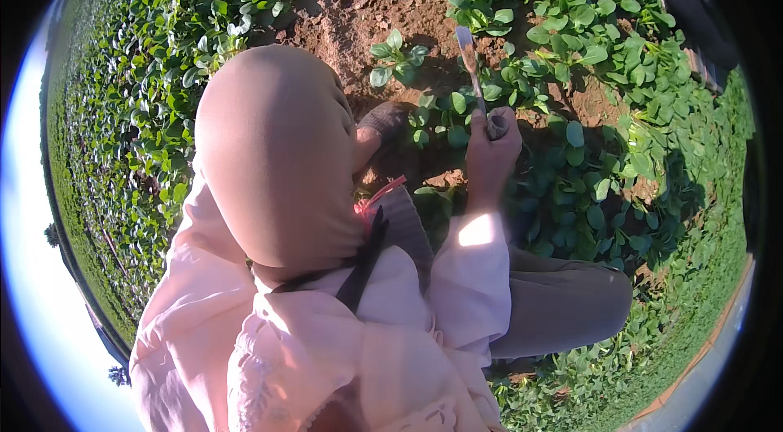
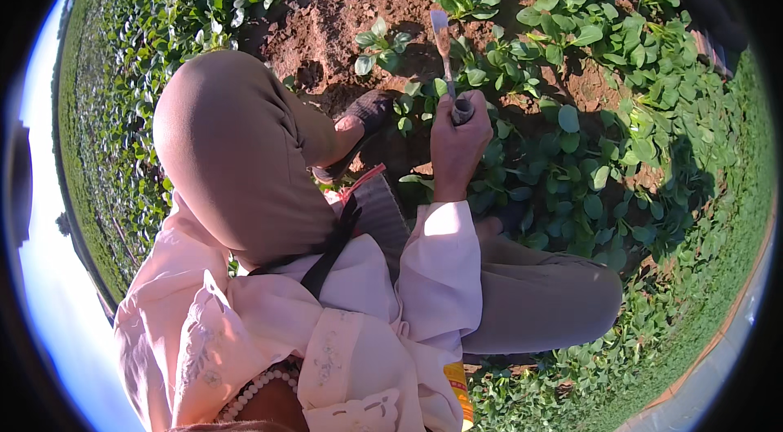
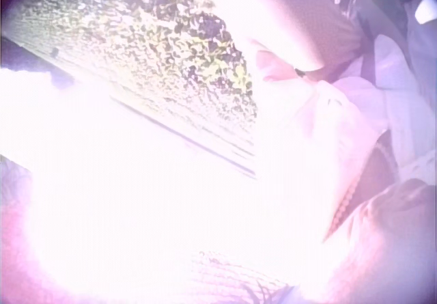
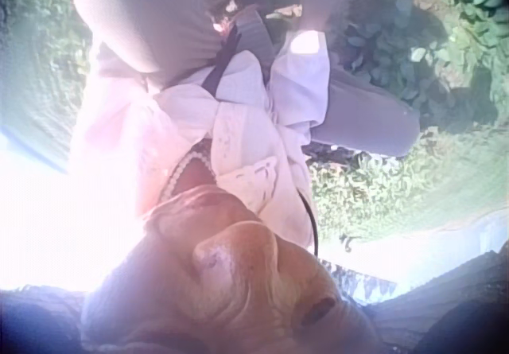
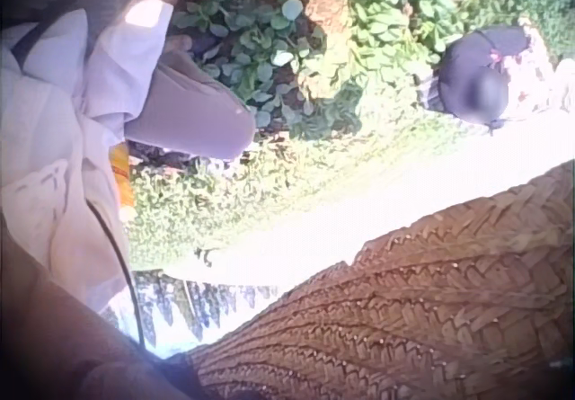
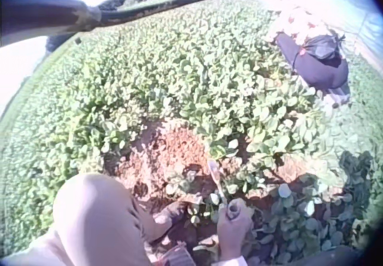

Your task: The person pulls plants from the soil with a small digging tool and by hand, then places the collected greenery into a yellow bucket.

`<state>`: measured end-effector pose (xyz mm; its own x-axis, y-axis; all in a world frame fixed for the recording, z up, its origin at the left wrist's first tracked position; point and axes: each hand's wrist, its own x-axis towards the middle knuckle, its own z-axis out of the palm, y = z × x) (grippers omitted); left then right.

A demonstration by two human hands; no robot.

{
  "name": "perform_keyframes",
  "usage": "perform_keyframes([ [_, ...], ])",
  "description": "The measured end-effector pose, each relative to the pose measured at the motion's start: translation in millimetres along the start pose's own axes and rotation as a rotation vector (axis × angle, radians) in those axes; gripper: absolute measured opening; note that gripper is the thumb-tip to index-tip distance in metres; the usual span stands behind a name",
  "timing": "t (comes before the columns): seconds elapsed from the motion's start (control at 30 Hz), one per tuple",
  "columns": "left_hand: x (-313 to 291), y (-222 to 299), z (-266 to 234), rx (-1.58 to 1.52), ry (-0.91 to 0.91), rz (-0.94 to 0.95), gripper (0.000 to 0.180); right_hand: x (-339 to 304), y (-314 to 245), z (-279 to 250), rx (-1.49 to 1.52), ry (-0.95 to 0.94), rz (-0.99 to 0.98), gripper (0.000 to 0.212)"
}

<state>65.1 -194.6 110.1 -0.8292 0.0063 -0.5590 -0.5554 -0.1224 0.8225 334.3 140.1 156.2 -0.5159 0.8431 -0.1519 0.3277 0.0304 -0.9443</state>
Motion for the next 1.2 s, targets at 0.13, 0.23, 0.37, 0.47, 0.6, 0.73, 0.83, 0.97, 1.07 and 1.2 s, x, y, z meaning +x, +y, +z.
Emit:
perform_keyframes([
  [0.13,17,15,-104,-0.157,0.171,-0.038,0.019,4,6,18,0.003,-0.078,-0.032,0.028],
  [0.23,7,0,-200,-0.249,0.284,-0.129,0.018,-1,18,45,0.049,-0.184,0.009,0.031],
  [0.37,-4,-37,-175,-0.027,0.597,0.033,0.028,19,59,50,-0.051,-0.344,-0.042,0.029],
  [0.47,1,-56,-192,1.279,0.413,0.108,0.037,36,42,79,-0.218,-0.517,-0.134,0.026],
  [0.6,-23,-69,-165,0.683,0.547,0.050,0.027,55,27,131,-0.387,-0.796,-0.283,0.024],
  [0.73,-18,-74,-152,0.538,0.458,-0.002,0.023,44,0,211,-0.486,-1.025,-0.378,0.022],
  [0.83,-1,-88,-141,0.461,0.392,0.054,0.025,34,-11,259,-0.615,-1.210,-0.291,0.020],
  [0.97,12,-109,-154,0.374,0.415,0.043,0.026,30,5,285,-0.609,-1.326,-0.309,0.020],
  [1.07,12,-139,-182,0.533,0.425,-0.241,0.031,29,-11,296,-0.741,-1.417,-0.261,0.019],
  [1.2,20,-122,-146,0.558,0.302,-0.107,0.037,32,-17,307,-0.781,-1.449,-0.300,0.014],
])
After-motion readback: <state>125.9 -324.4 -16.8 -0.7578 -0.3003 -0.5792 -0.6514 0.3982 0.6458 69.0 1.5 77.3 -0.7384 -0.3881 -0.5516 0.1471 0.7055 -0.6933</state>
